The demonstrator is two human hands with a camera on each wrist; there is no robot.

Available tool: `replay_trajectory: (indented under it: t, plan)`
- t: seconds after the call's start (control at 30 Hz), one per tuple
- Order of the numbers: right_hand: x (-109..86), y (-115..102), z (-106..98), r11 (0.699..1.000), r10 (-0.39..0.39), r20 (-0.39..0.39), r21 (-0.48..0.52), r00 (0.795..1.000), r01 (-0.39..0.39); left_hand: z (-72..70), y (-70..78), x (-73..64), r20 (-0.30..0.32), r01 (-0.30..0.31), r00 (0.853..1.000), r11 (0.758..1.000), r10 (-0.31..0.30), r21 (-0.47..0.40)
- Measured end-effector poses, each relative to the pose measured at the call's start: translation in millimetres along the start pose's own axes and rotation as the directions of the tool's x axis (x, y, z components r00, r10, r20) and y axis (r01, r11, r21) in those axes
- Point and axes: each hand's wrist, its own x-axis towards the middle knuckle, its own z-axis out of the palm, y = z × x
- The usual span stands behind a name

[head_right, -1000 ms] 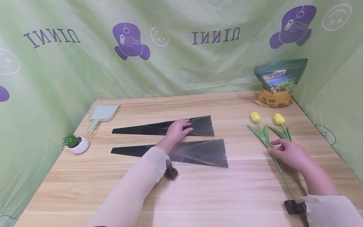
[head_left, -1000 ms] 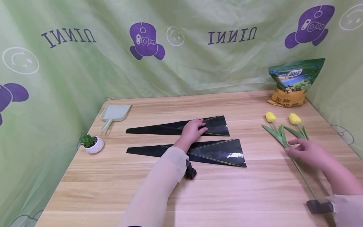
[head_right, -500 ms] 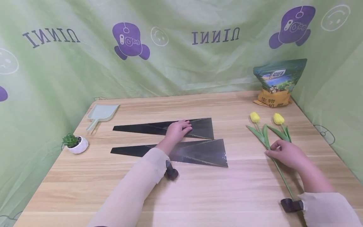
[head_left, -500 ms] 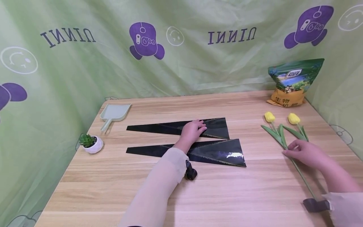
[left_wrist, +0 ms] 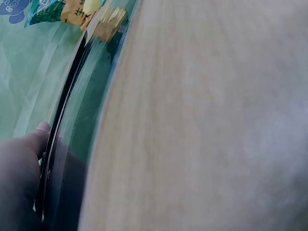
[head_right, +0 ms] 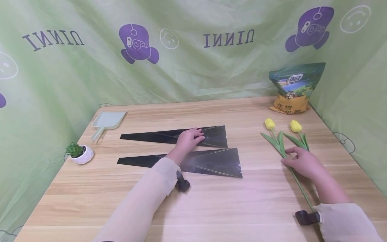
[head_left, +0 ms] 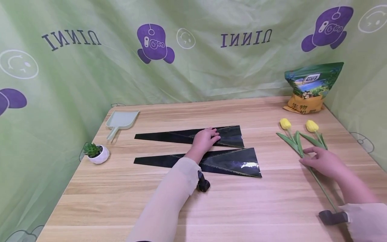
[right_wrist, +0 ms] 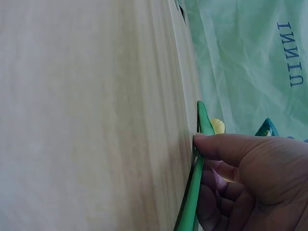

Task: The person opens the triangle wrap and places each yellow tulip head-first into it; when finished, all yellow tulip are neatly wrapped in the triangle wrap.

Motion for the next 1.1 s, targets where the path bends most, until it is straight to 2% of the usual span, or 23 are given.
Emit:
replay_trajectory:
  t: [0.37, 0.6, 0.8, 1.1]
  plan:
    - [2.7, -2, 5, 1.0, 0.027, -0.052, 0.008, 0.998, -0.026, -1.4, 2.1, -0.5, -0.009, 0.005, 1.0, 0.999, -0.004, 0.036]
    - [6.6, -2, 12, 0.996, 0.046, -0.109, 0.081, 0.993, -0.038, 0.0, 2.2, -0.6, -0.039, -0.003, 0.999, 0.999, 0.005, 0.048]
    - [7.5, -7, 16, 0.989, 0.078, -0.14, 0.139, 0.987, -0.058, 0.1, 1.6, -3.1, -0.062, -0.001, 0.998, 1.0, 0.001, 0.007]
    - [8.3, -7, 14, 0.983, 0.038, -0.125, 0.184, 0.991, -0.014, -1.0, 2.2, -4.6, -0.076, 0.013, 0.997, 0.998, -0.017, -0.06]
